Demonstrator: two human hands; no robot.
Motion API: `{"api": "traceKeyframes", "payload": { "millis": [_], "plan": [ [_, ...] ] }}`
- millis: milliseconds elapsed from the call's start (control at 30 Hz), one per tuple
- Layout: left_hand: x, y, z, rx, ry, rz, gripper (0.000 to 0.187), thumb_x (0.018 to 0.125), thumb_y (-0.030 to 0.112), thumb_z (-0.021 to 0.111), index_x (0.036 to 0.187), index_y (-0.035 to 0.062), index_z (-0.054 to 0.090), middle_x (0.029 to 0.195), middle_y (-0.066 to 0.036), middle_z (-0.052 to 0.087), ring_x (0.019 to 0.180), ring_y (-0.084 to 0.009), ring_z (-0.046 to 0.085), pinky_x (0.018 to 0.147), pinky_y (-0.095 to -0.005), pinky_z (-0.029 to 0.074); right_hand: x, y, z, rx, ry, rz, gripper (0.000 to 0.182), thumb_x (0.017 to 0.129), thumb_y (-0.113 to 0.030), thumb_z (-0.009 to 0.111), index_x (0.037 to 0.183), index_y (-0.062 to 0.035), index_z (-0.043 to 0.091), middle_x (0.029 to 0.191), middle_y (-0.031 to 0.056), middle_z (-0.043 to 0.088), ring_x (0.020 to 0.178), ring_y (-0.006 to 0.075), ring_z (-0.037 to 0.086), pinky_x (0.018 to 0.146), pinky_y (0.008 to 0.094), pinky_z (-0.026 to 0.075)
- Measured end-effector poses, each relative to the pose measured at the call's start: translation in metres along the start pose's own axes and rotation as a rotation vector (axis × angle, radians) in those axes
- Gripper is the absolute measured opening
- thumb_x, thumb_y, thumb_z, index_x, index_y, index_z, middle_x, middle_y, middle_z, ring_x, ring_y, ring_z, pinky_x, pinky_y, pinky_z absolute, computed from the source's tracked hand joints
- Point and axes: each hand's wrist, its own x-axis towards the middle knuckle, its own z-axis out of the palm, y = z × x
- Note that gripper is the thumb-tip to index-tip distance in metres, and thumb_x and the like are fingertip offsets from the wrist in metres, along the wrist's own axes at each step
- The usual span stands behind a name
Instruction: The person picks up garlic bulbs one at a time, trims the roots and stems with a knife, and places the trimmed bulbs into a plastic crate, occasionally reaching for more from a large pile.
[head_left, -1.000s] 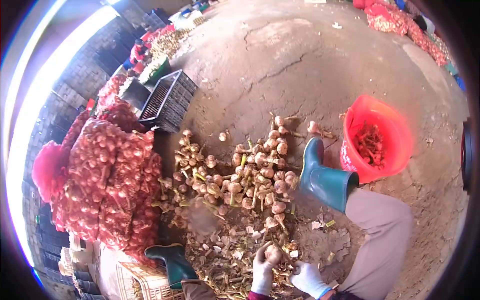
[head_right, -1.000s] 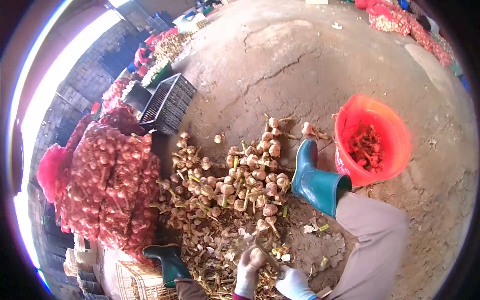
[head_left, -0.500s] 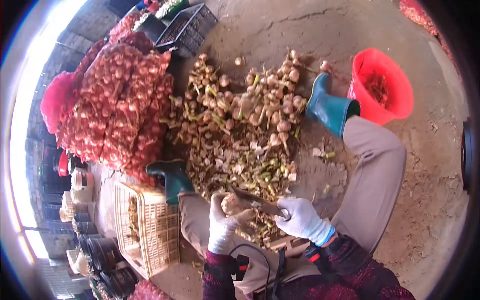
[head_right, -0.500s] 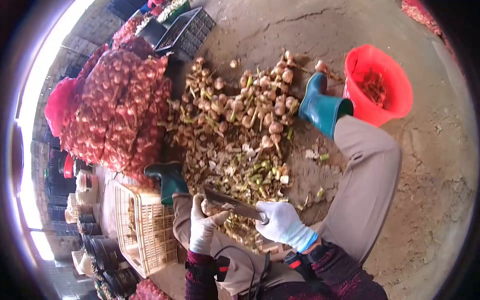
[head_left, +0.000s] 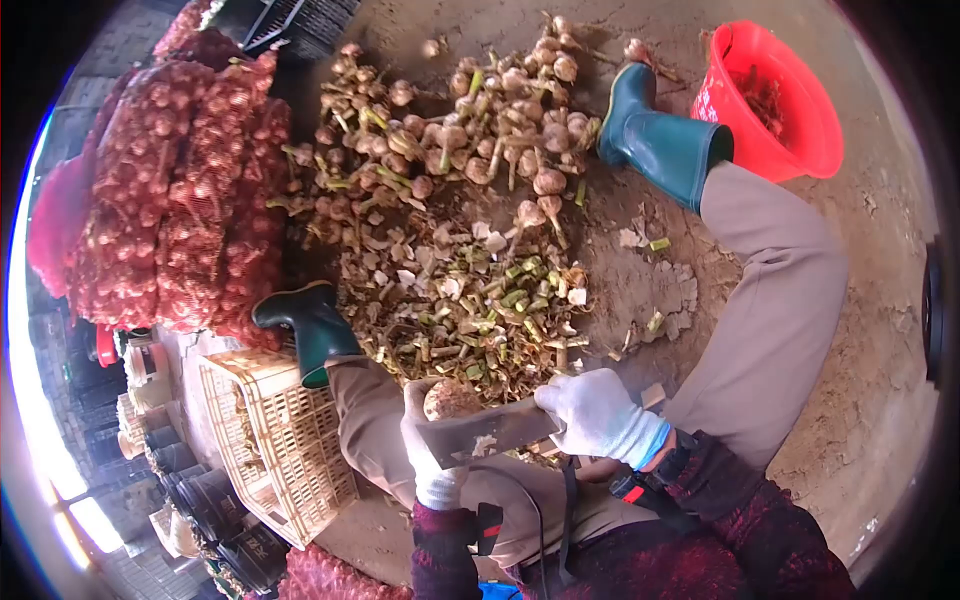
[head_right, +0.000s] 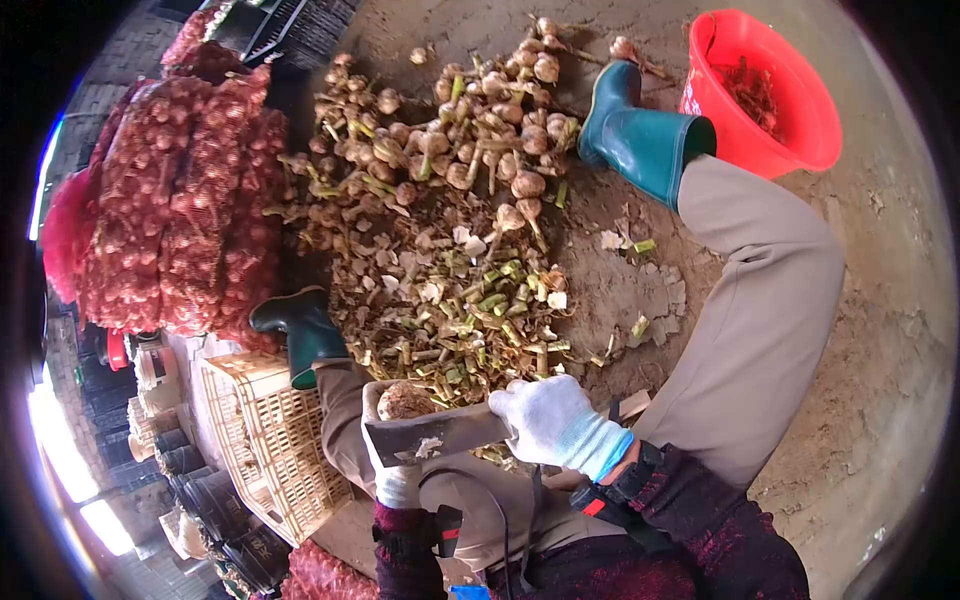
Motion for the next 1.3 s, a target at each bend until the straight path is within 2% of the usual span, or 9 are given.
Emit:
{"api": "traceKeyframes", "payload": {
  "millis": [433,500,533,667,833,1033,1167,1233,1300],
  "plan": [
    [0.003,0.022,0.031,-0.204,0.056,0.174,0.048,0.066,0.019,0.079,0.103,0.0061,0.052,0.072,-0.001,0.054,0.065,-0.0095,0.054,0.058,-0.0229,0.045,0.004,0.055,0.038,0.05,-0.05,0.118,0.012,0.074,-0.021,0.062,0.078,-0.0095,0.061,0.072,0.012,0.062,0.07,0.0338,0.063,0.061,0.0438,0.05],
    [-0.007,0.047,0.02,-0.322,0.026,0.268,0.045,0.066,0.016,0.08,0.1,0.0055,0.052,0.074,-0.002,0.055,0.065,-0.0083,0.054,0.058,-0.0219,0.046,0.005,0.072,0.03,-0.258,-0.329,0.48,0.015,0.072,-0.02,0.061,0.083,-0.0123,0.067,0.076,0.0127,0.067,0.073,0.033,0.066,0.063,0.0448,0.052],
    [-0.003,0.033,-0.008,-0.67,0.023,-0.144,0.053,0.063,0.005,0.078,0.109,0.0061,0.052,0.084,-0.005,0.058,0.069,-0.0102,0.055,0.061,-0.0233,0.049,0.015,0.064,0.028,-0.132,-0.207,0.555,0.019,0.074,-0.023,0.06,0.086,-0.0125,0.07,0.079,0.0152,0.068,0.075,0.0347,0.066,0.066,0.0452,0.052],
    [0.018,0.017,0.003,-0.192,0.155,0.148,0.077,0.057,0.008,0.086,0.126,0.0055,0.051,0.108,-0.008,0.058,0.09,-0.0166,0.059,0.075,-0.0256,0.052,0.018,0.031,0.005,0.153,-0.082,0.584,0.021,0.077,-0.023,0.057,0.091,-0.0111,0.068,0.083,0.0174,0.068,0.08,0.0362,0.065,0.072,0.0457,0.051],
    [0.021,0.009,0.032,-0.642,0.132,-0.107,0.068,0.066,0.008,0.081,0.125,0.0019,0.047,0.106,-0.007,0.058,0.103,-0.0206,0.054,0.091,-0.0372,0.047,0.007,0.021,0.032,0.505,0.024,0.671,0.026,0.076,-0.026,0.06,0.093,-0.0067,0.066,0.075,0.0171,0.066,0.074,0.0366,0.065,0.068,0.0416,0.051],
    [0.028,0.01,0.075,-0.949,0.113,-0.221,0.057,0.069,0.003,0.068,0.123,0.0071,0.05,0.114,-0.006,0.056,0.107,-0.0237,0.056,0.092,-0.035,0.046,0.025,0.006,-0.009,0.895,0.472,0.234,0.015,0.081,-0.009,0.063,0.073,-0.0009,0.052,0.059,0.0031,0.052,0.052,0.0118,0.045,0.05,0.03,0.039],
    [0.028,0.016,0.08,-1.234,0.13,-0.168,0.043,0.07,0.003,0.069,0.112,0.0077,0.06,0.112,-0.008,0.062,0.109,-0.0244,0.057,0.09,-0.0374,0.05,0.011,0.056,0.068,0.451,-0.126,0.689,0.029,0.074,-0.022,0.062,0.089,0.002,0.064,0.076,0.0214,0.066,0.073,0.0335,0.067,0.067,0.0418,0.052],
    [0.029,0.003,0.061,-1.316,0.036,-0.08,0.031,0.083,0.011,0.064,0.112,0.0036,0.054,0.114,-0.011,0.06,0.11,-0.0221,0.056,0.097,-0.0322,0.048,0.019,0.044,0.057,0.591,-0.05,0.679,0.029,0.072,-0.024,0.062,0.088,0.001,0.064,0.077,0.02,0.067,0.071,0.0348,0.066,0.068,0.0426,0.051],
    [0.038,0.004,0.04,-1.016,0.195,0.068,0.02,0.084,0.012,0.065,0.104,0.0101,0.062,0.1,-0.005,0.065,0.088,-0.0215,0.065,0.073,-0.0314,0.055,0.024,0.043,0.029,0.47,-0.046,0.705,0.031,0.072,-0.026,0.061,0.091,-0.002,0.065,0.085,0.0209,0.068,0.087,0.0386,0.065,0.078,0.0423,0.052]
  ]
}}
